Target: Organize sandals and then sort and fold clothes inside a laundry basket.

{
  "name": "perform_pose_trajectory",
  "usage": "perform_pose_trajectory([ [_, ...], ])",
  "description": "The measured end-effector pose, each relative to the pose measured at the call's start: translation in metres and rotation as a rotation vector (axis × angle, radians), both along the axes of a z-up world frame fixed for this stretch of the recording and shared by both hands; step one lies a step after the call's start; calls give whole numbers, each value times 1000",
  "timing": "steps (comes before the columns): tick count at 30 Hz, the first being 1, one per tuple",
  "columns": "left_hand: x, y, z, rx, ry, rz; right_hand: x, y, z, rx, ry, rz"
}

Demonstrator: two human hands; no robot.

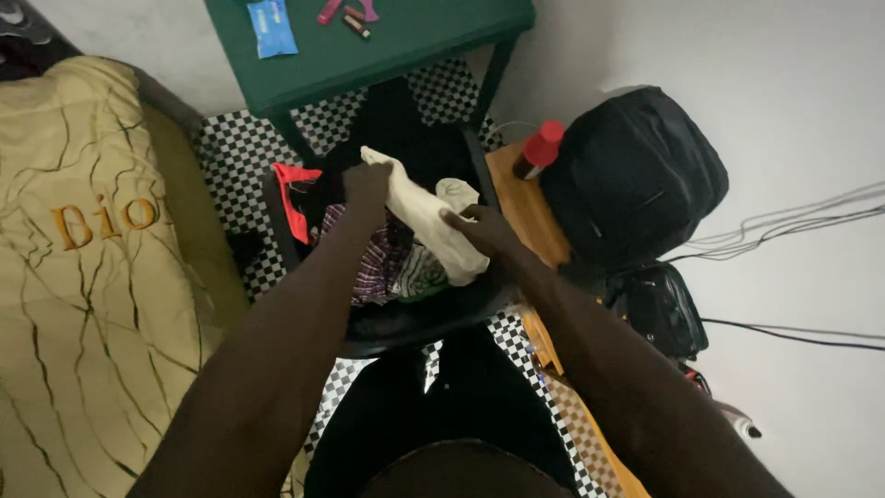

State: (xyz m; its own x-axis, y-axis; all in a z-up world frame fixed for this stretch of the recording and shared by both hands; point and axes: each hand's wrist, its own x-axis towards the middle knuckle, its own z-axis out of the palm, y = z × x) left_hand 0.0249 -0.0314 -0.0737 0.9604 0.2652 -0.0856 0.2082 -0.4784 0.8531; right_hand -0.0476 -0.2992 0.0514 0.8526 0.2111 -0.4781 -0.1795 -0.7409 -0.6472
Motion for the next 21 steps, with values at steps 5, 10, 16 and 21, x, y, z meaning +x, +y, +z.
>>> perform_pose_trajectory([
  [5, 32, 32, -39, 860, -31, -243, 6, -3, 1, -29, -25, 100],
  [10, 16, 34, 89, -324, 117, 413, 20, -29, -47, -187, -221, 214],
  [16, 16, 54, 128, -884, 132, 480, 16, -29, -15, -120, 32, -263],
  [21, 16, 64, 129, -1383, 90, 593, 16, -29, -16, 160, 129, -541],
])
